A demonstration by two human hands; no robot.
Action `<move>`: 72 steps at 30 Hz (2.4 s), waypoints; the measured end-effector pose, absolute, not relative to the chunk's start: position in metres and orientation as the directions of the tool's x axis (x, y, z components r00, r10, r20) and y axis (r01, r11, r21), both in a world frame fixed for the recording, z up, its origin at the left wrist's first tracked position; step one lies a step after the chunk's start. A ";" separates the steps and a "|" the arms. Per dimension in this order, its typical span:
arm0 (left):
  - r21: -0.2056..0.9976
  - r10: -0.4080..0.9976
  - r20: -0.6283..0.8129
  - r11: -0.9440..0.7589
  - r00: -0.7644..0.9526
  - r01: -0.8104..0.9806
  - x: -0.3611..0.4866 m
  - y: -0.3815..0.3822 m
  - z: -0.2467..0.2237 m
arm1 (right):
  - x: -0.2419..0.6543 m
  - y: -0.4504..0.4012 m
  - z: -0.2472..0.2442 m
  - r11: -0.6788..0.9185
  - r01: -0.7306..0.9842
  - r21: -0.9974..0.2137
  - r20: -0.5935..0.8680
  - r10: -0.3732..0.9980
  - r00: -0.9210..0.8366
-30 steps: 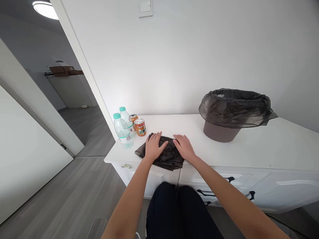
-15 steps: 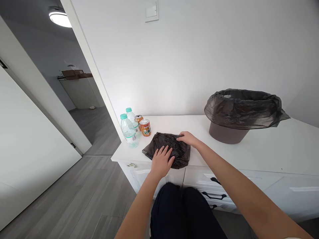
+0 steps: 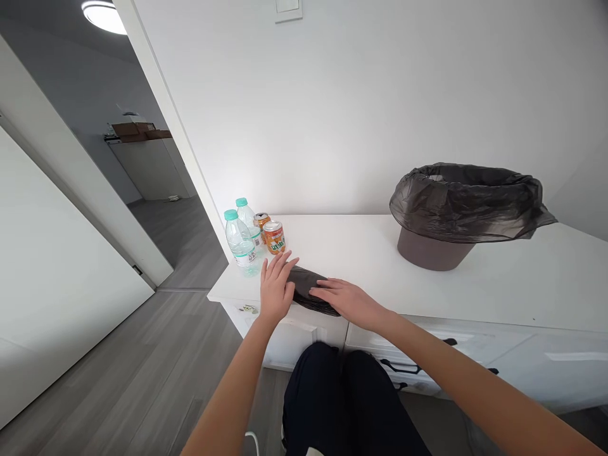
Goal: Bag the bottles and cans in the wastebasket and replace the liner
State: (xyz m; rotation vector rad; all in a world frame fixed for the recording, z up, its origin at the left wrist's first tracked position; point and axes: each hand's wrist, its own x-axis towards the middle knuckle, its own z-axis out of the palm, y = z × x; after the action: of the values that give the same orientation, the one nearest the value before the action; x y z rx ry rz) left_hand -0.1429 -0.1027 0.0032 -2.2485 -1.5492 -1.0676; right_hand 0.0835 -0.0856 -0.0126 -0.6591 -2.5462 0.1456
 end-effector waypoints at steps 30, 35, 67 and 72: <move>0.155 0.961 0.112 -0.269 0.254 0.951 -0.126 -0.063 -0.018 | 0.073 -0.079 -0.030 0.611 0.721 -0.327 0.130 0.785 -0.606; 0.150 0.961 0.133 -0.260 0.241 0.954 -0.126 -0.064 -0.019 | 0.079 -0.078 -0.033 0.661 0.680 -0.318 0.157 0.744 -0.649; 0.266 0.876 0.468 -0.261 0.113 0.928 -0.151 -0.088 -0.006 | 0.131 -0.113 -0.015 0.658 0.621 -0.426 0.333 0.753 -0.568; 0.242 0.834 0.525 -0.338 0.170 0.910 -0.123 -0.147 -0.018 | 0.170 -0.112 0.010 0.579 0.752 -0.314 0.753 0.635 -0.174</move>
State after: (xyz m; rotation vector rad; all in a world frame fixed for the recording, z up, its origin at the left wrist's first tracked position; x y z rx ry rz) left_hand -0.1226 -0.1470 -0.0177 -2.3013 -1.7273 -0.8958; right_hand 0.1700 -0.1121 0.0095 -1.1209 -1.8834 -0.1598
